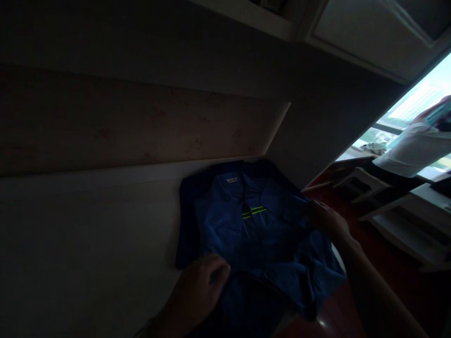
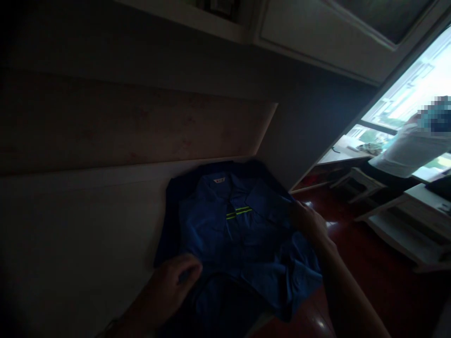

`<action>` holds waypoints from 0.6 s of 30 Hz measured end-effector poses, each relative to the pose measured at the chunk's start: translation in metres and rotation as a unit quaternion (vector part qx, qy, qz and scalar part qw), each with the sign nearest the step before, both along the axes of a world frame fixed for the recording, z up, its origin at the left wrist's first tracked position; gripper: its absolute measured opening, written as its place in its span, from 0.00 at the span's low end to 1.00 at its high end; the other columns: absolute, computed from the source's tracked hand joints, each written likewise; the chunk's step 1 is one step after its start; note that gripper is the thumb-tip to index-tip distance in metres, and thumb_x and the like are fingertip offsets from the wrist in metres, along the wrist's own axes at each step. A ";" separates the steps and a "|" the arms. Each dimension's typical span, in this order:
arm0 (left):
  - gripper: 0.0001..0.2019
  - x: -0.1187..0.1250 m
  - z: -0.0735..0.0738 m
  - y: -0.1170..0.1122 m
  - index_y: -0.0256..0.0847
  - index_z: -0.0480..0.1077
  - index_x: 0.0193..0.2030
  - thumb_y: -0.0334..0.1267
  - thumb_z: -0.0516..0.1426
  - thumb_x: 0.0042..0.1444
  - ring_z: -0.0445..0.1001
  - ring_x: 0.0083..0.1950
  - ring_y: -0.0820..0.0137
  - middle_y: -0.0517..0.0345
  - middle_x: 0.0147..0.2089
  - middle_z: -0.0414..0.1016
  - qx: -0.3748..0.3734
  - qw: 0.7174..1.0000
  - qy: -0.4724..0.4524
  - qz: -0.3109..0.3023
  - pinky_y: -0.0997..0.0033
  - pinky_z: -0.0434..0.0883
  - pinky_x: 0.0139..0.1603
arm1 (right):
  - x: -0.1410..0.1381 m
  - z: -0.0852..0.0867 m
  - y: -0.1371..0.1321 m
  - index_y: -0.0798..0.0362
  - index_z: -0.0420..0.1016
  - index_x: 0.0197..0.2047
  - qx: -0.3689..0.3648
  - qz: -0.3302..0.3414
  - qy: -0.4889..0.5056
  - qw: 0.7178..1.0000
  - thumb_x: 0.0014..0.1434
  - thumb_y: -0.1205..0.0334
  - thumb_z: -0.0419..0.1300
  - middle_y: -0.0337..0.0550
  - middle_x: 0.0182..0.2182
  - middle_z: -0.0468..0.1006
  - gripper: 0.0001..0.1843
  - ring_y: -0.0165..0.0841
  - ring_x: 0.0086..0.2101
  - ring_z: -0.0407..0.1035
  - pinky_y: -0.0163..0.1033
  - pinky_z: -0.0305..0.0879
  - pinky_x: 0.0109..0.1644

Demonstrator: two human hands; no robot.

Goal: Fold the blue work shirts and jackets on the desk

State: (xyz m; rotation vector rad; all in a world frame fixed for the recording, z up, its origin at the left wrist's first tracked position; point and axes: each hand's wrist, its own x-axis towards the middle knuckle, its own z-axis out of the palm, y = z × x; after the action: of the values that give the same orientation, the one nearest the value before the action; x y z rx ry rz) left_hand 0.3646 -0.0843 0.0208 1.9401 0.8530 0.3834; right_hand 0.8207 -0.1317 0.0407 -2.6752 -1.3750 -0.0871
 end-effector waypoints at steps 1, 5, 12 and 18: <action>0.19 0.006 -0.002 0.013 0.46 0.75 0.46 0.52 0.48 0.64 0.74 0.52 0.63 0.51 0.49 0.77 0.054 0.997 -0.015 0.061 0.64 0.67 0.56 | -0.008 0.000 0.015 0.47 0.75 0.52 0.004 0.036 0.001 0.999 0.65 0.54 0.51 0.52 0.50 0.76 0.17 0.44 0.48 0.73 0.45 0.66 0.51; 0.30 0.029 -0.037 0.052 0.35 0.66 0.60 0.55 0.56 0.58 0.65 0.63 0.51 0.38 0.63 0.66 0.233 0.954 0.037 0.187 0.51 0.64 0.64 | -0.040 -0.020 0.069 0.54 0.56 0.69 -0.044 0.136 0.027 0.989 0.62 0.46 0.57 0.60 0.66 0.58 0.38 0.49 0.63 0.57 0.53 0.57 0.62; 0.18 0.040 -0.062 0.059 0.40 0.71 0.56 0.40 0.51 0.63 0.68 0.60 0.55 0.44 0.61 0.71 0.288 0.939 0.097 0.161 0.52 0.67 0.61 | -0.045 -0.042 0.088 0.51 0.62 0.64 -0.137 0.078 0.016 0.987 0.68 0.55 0.47 0.57 0.59 0.70 0.24 0.50 0.57 0.66 0.60 0.58 0.57; 0.10 0.008 -0.053 0.089 0.39 0.75 0.42 0.35 0.55 0.54 0.75 0.53 0.57 0.47 0.48 0.79 -0.132 0.916 -0.195 0.326 0.56 0.69 0.58 | -0.028 -0.025 0.068 0.54 0.67 0.57 -0.073 -0.004 -0.022 0.997 0.65 0.66 0.43 0.56 0.49 0.76 0.21 0.46 0.44 0.74 0.45 0.65 0.44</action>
State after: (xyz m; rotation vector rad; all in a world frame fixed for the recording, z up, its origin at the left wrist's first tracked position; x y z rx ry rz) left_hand 0.3729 0.0043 -0.0325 1.2262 1.1956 0.9593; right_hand 0.7926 -0.0633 0.0153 -2.8127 -1.4362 -0.0476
